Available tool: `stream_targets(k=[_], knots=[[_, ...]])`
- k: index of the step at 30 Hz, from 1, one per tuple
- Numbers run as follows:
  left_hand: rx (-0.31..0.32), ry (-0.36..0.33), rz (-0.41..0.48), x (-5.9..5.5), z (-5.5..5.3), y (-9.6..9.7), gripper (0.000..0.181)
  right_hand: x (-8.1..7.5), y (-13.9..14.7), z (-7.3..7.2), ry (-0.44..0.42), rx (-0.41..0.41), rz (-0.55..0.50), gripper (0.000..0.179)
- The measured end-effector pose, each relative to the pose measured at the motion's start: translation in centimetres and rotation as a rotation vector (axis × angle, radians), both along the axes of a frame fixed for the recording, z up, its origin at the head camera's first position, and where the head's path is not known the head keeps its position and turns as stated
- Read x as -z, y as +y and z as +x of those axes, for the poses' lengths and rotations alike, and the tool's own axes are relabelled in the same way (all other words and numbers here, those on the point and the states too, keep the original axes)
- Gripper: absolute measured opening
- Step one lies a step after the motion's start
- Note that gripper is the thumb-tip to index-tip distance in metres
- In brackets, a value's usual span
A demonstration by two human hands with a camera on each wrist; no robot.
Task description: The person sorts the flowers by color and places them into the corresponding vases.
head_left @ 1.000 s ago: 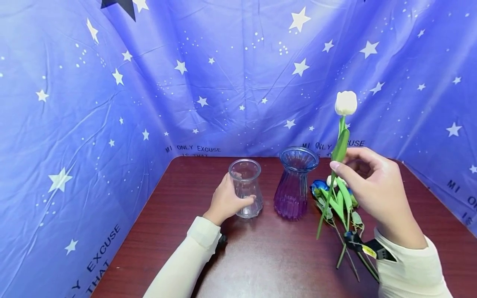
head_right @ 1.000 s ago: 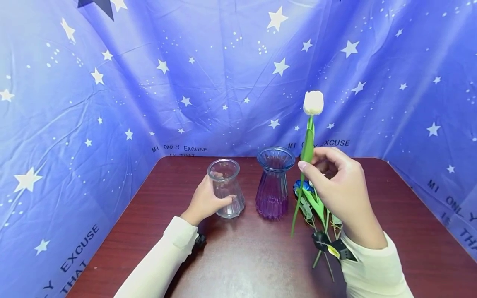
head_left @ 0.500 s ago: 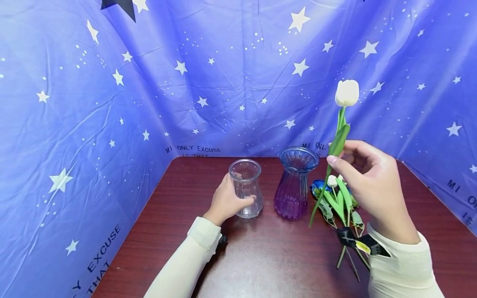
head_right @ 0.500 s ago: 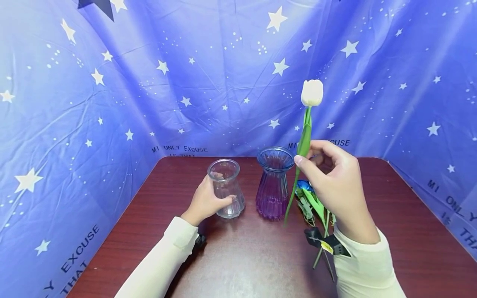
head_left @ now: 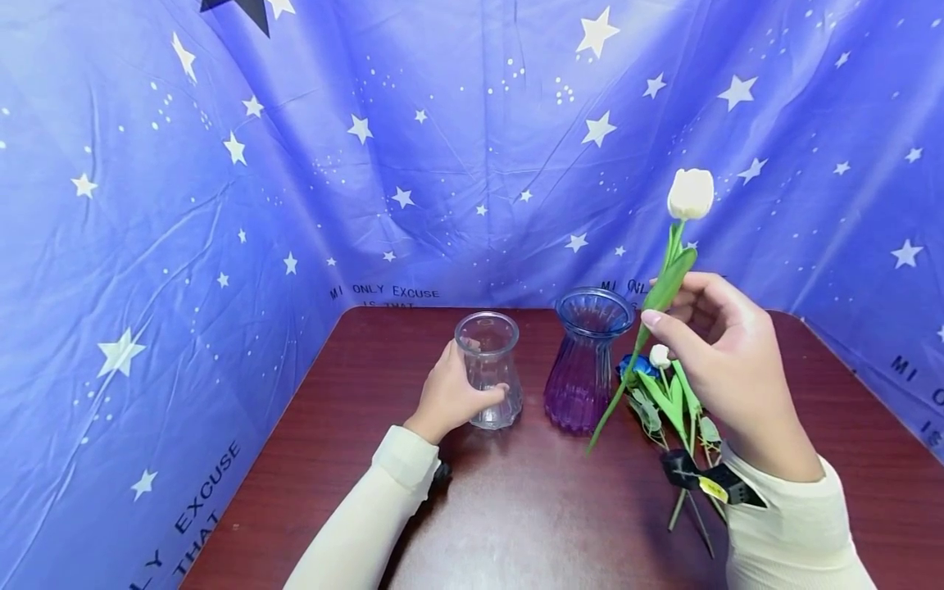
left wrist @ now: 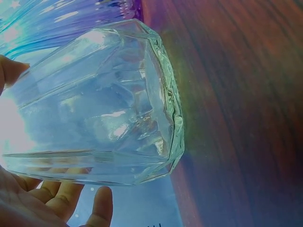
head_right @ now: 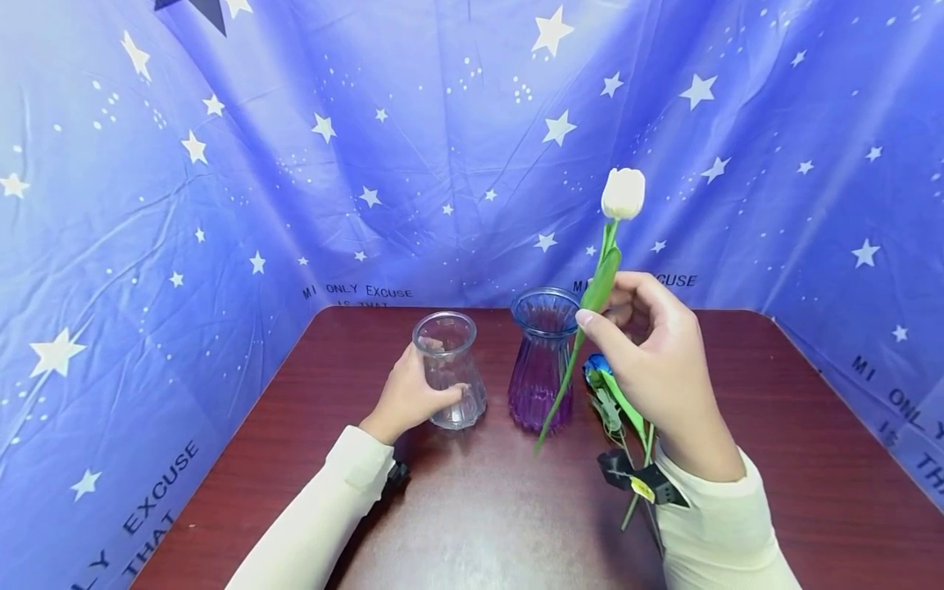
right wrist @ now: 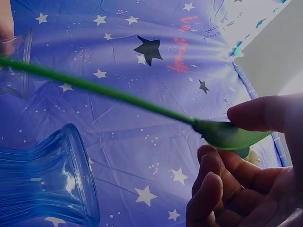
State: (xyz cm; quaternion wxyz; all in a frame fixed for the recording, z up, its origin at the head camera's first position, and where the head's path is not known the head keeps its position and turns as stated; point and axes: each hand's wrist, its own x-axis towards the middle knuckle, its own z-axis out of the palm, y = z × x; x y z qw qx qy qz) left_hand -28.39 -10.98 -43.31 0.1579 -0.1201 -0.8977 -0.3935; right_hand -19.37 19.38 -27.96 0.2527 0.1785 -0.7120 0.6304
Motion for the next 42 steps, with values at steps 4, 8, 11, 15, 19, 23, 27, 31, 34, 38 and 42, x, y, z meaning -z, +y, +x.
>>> stream_targets(k=[4,8,11,15,19,23,27,31,34,38,42], knots=[[0.004,-0.001,0.005,-0.11,-0.11,0.00,0.095,-0.11,-0.10,0.06,0.001,-0.021,-0.024,0.026],[-0.002,-0.007,0.004,-0.10,-0.02,-0.03,0.095,-0.02,-0.26,0.04,0.013,-0.053,-0.064,0.027],[-0.007,-0.004,-0.003,-0.06,-0.03,0.00,0.095,0.04,-0.30,-0.02,0.021,-0.077,-0.089,0.030],[-0.007,0.002,-0.006,0.00,-0.14,0.06,0.095,0.08,-0.26,-0.06,0.019,-0.115,-0.115,0.034],[-0.007,0.004,-0.005,0.04,-0.17,0.07,0.095,0.09,-0.22,-0.07,0.022,-0.151,-0.127,0.037],[-0.010,0.002,-0.005,0.01,-0.14,0.06,0.096,0.05,-0.27,-0.11,0.039,-0.178,-0.145,0.040],[-0.012,-0.001,-0.004,0.00,-0.12,0.07,0.096,0.00,-0.31,-0.15,0.055,-0.180,-0.154,0.040],[-0.016,0.001,-0.005,0.03,-0.12,0.07,0.096,-0.06,-0.32,-0.14,0.066,-0.165,-0.148,0.036],[-0.019,-0.002,-0.007,0.02,-0.09,0.08,0.096,-0.02,-0.33,-0.14,0.079,-0.170,-0.154,0.033],[-0.017,-0.008,-0.004,-0.05,-0.05,0.07,0.097,0.06,-0.44,-0.17,0.097,-0.181,-0.162,0.031],[-0.014,-0.010,-0.003,-0.06,-0.01,0.05,0.097,0.12,-0.71,-0.21,0.093,-0.168,-0.151,0.027]])
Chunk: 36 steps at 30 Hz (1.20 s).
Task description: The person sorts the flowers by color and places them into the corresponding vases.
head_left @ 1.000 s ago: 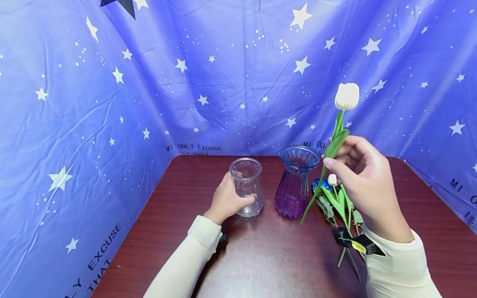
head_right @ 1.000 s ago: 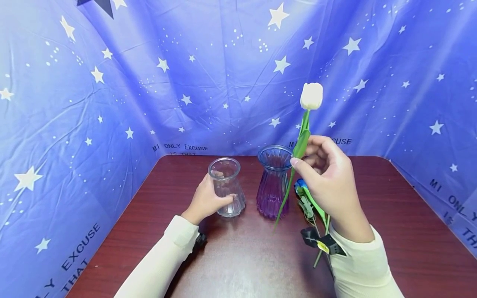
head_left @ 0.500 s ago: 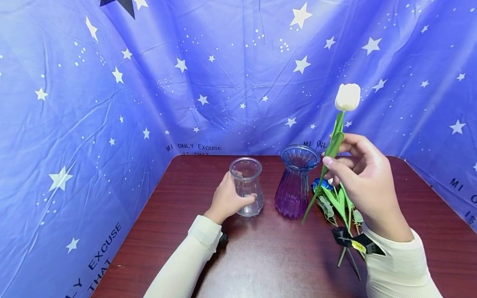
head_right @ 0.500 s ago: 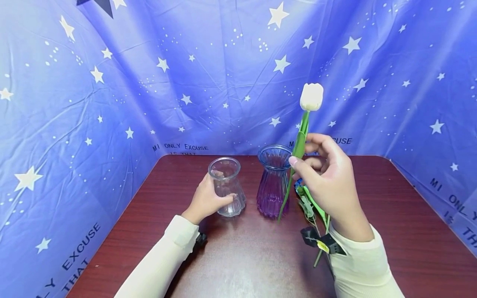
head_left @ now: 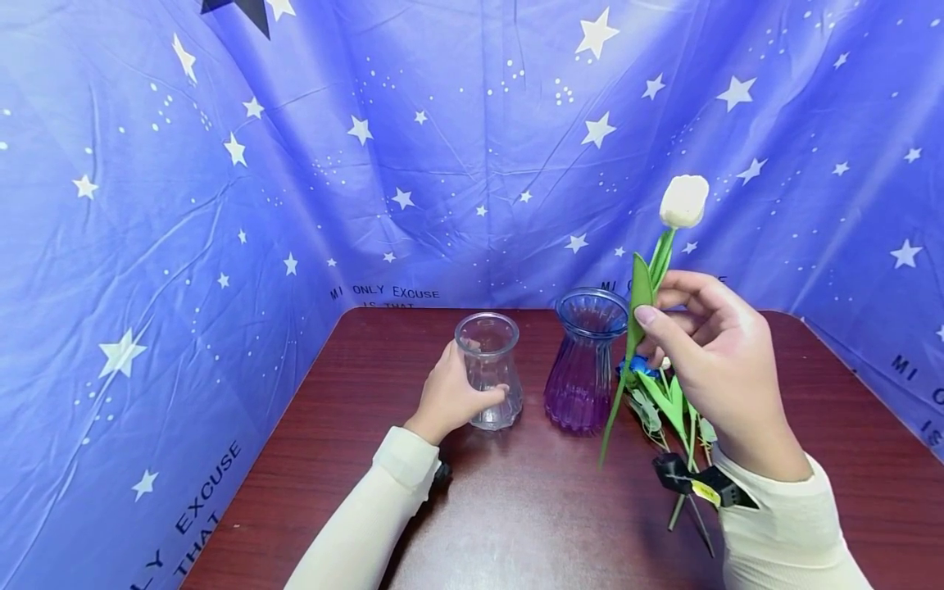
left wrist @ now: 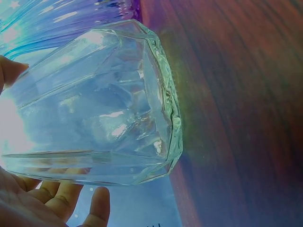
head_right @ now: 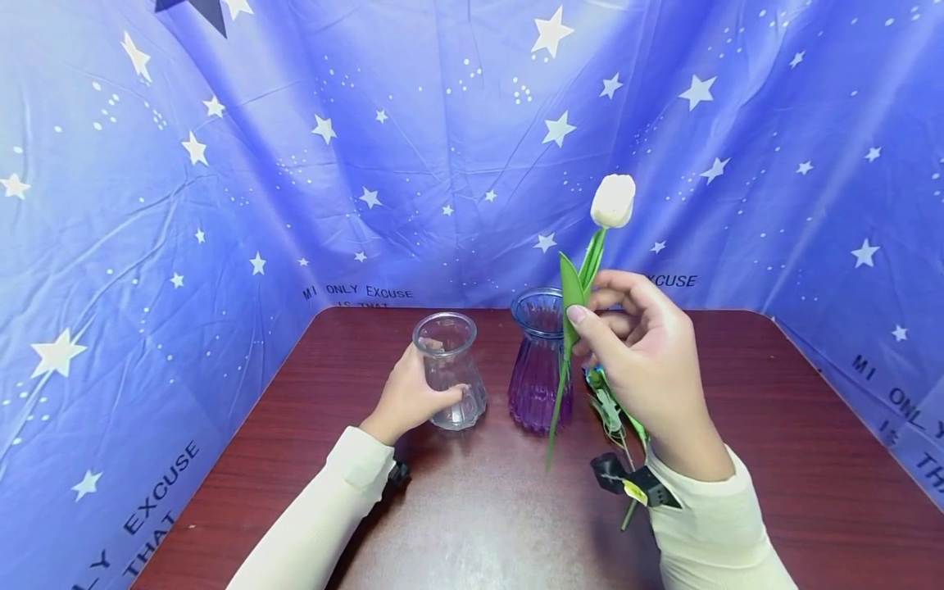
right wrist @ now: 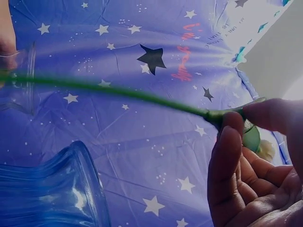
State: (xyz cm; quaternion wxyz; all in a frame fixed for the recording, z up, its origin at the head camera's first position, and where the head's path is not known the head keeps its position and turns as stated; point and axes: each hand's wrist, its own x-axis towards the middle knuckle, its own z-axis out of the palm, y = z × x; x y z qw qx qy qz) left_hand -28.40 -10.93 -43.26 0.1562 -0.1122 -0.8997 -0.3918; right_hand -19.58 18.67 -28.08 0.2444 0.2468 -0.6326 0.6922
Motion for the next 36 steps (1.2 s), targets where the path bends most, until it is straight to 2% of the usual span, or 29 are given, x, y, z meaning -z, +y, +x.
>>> stream_targets(k=[5,14,21,26,36], knots=[[0.003,0.005,-0.004,0.1,0.0,0.0,0.097,0.1,-0.5,0.0,-0.006,0.014,0.013,0.026],[0.012,0.014,-0.005,0.0,0.0,0.0,0.096,0.2,-1.3,-0.1,0.043,-0.009,0.024,0.025],[0.006,0.017,-0.012,0.0,0.0,-0.1,0.095,0.0,-1.9,-0.1,0.101,0.012,-0.081,0.027],[0.006,0.012,-0.006,0.1,0.0,-0.1,0.096,-0.1,-2.2,-0.3,0.140,-0.032,-0.180,0.029],[0.007,0.007,-0.006,0.0,0.0,-0.1,0.095,-0.3,-2.6,-0.6,0.193,-0.037,-0.277,0.026]])
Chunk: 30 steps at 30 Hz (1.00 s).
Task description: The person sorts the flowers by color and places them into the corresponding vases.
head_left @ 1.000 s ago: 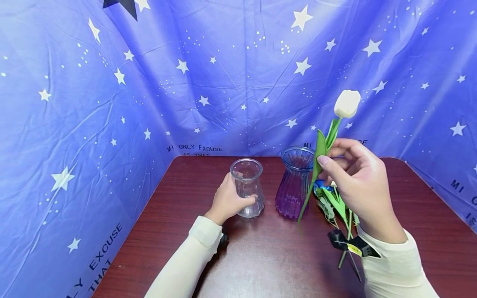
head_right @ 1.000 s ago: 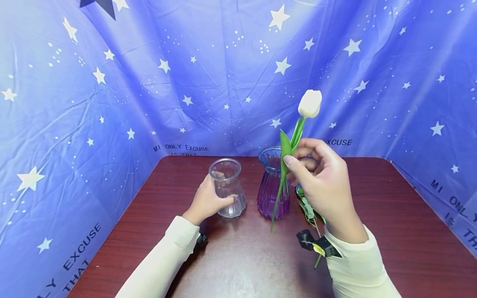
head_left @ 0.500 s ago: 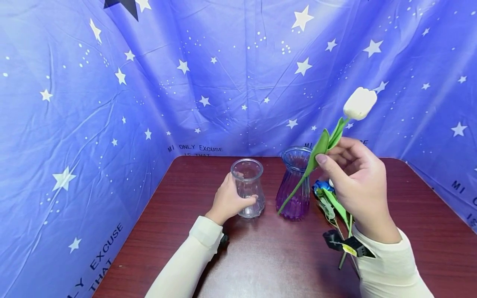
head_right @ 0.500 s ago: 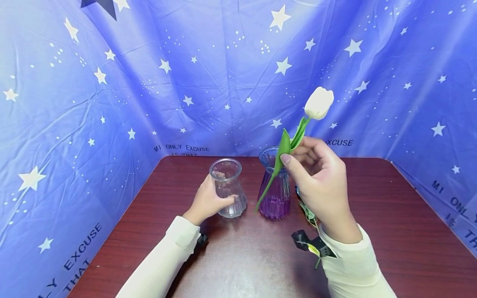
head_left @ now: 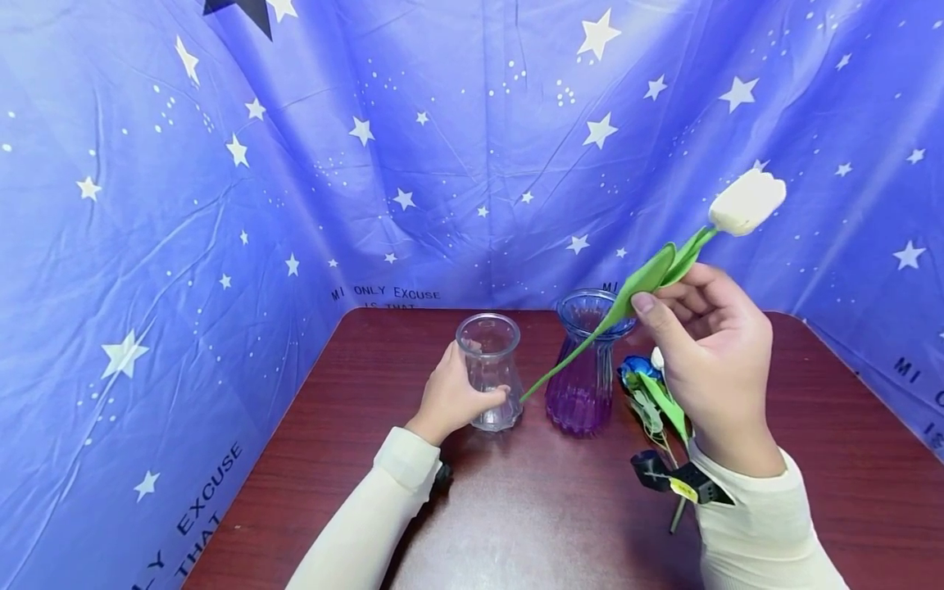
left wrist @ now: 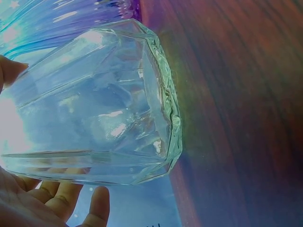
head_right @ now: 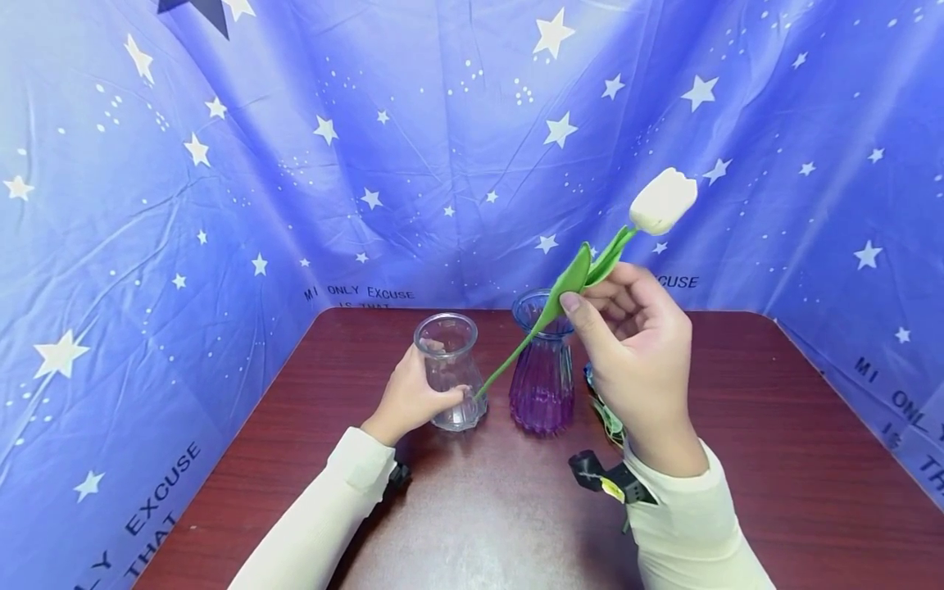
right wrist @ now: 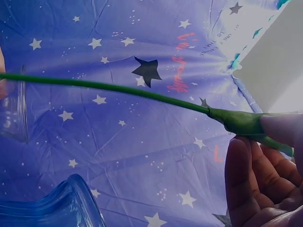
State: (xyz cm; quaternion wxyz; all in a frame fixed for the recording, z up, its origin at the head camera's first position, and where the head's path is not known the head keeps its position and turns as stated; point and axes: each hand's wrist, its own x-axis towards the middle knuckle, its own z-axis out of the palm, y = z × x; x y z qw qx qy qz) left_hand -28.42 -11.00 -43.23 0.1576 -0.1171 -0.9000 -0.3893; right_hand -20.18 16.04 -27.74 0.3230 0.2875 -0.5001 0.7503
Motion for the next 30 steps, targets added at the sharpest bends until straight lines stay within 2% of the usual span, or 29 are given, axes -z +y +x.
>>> stream_targets(k=[6,12,19,25,30], knots=[[0.002,0.014,-0.005,-0.1,-0.2,0.0,0.092,-0.1,-0.1,-0.3,0.014,0.042,-0.032,0.021],[0.002,0.010,-0.002,0.0,-0.1,0.1,0.093,0.0,-0.3,-0.5,0.015,0.089,-0.074,0.023],[0.002,0.004,-0.005,-0.1,0.0,0.0,0.093,0.1,-0.8,-0.4,-0.009,0.104,-0.097,0.024],[0.002,-0.002,0.003,-0.1,0.2,0.0,0.095,0.0,-1.0,-0.2,0.030,0.125,-0.132,0.029],[0.002,-0.007,0.005,-0.1,0.2,0.0,0.094,0.2,-1.1,-0.4,0.014,0.127,-0.107,0.027]])
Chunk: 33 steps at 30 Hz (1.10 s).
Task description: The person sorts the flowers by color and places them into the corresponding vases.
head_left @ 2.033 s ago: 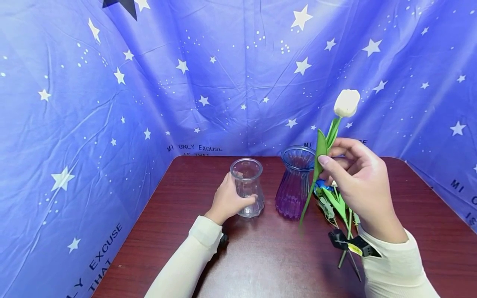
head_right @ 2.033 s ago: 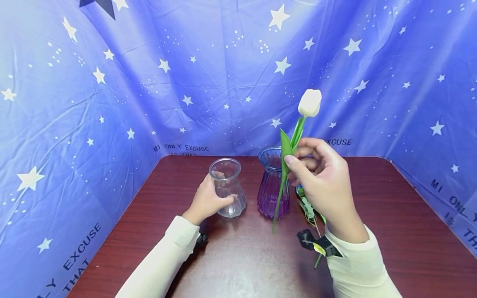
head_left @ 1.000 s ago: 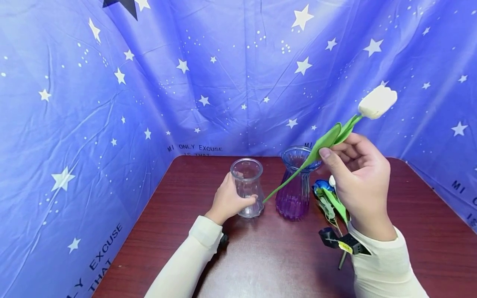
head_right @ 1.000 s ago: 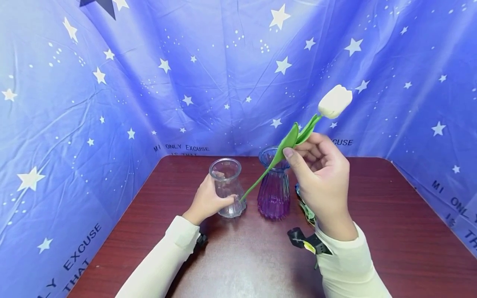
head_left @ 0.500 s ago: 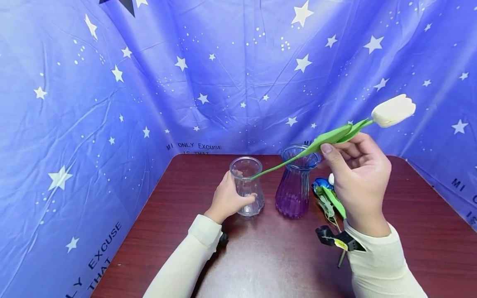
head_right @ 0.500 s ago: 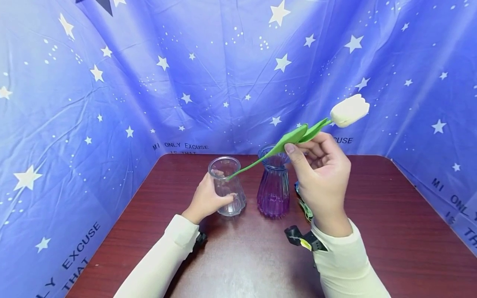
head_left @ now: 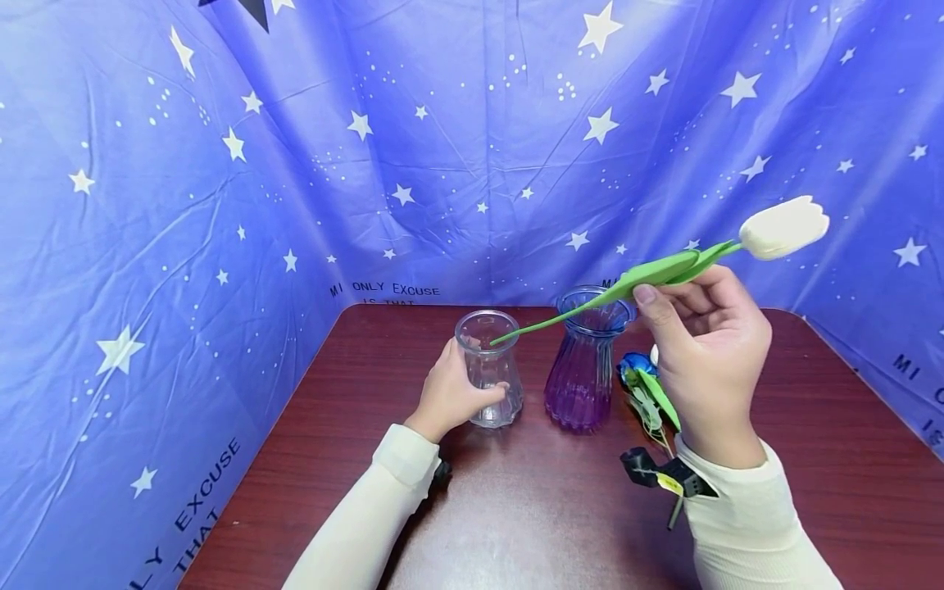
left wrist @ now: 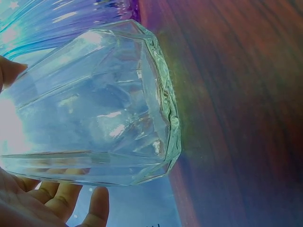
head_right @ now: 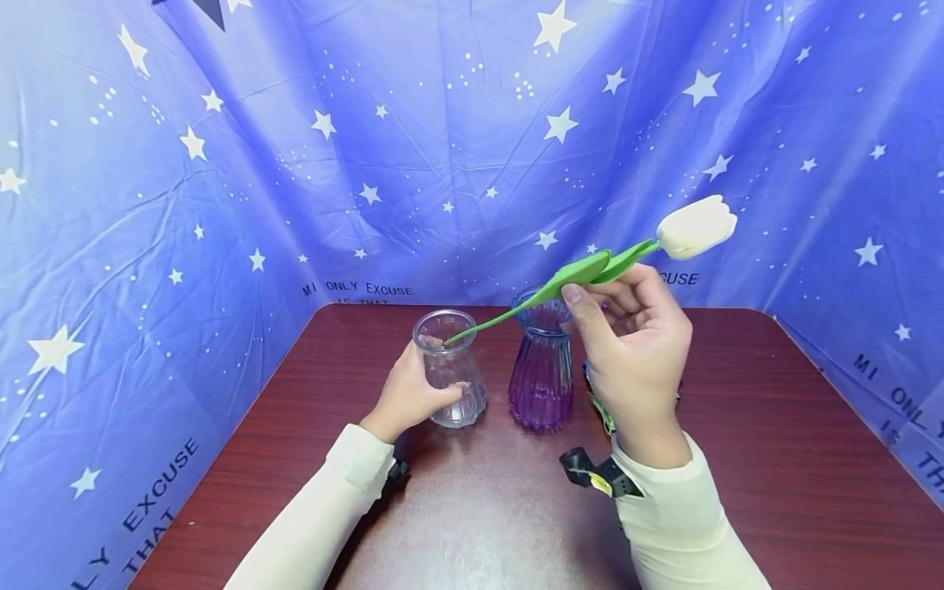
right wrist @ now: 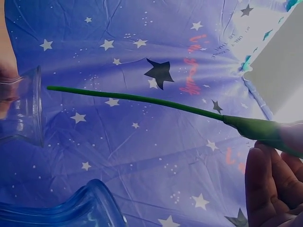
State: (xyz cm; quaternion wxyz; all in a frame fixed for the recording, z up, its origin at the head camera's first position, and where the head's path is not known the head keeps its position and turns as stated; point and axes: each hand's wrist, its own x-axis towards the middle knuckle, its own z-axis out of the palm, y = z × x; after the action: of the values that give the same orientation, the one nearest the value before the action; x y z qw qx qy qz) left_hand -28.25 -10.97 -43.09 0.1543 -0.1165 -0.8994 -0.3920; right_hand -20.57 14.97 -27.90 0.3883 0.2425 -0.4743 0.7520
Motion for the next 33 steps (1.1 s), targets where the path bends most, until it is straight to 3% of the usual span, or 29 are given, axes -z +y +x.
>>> stream_targets(k=[11,18,33], knots=[[0.001,0.005,-0.011,0.1,-0.2,0.0,0.094,0.9,-0.3,-1.0,-0.007,-0.050,0.069,0.027],[0.000,0.010,-0.008,0.1,-0.1,0.0,0.094,1.0,-1.0,-1.6,-0.055,-0.077,0.115,0.025],[-0.005,0.013,0.001,0.3,-0.3,0.0,0.092,1.6,-1.6,-2.4,-0.116,-0.052,0.223,0.025]])
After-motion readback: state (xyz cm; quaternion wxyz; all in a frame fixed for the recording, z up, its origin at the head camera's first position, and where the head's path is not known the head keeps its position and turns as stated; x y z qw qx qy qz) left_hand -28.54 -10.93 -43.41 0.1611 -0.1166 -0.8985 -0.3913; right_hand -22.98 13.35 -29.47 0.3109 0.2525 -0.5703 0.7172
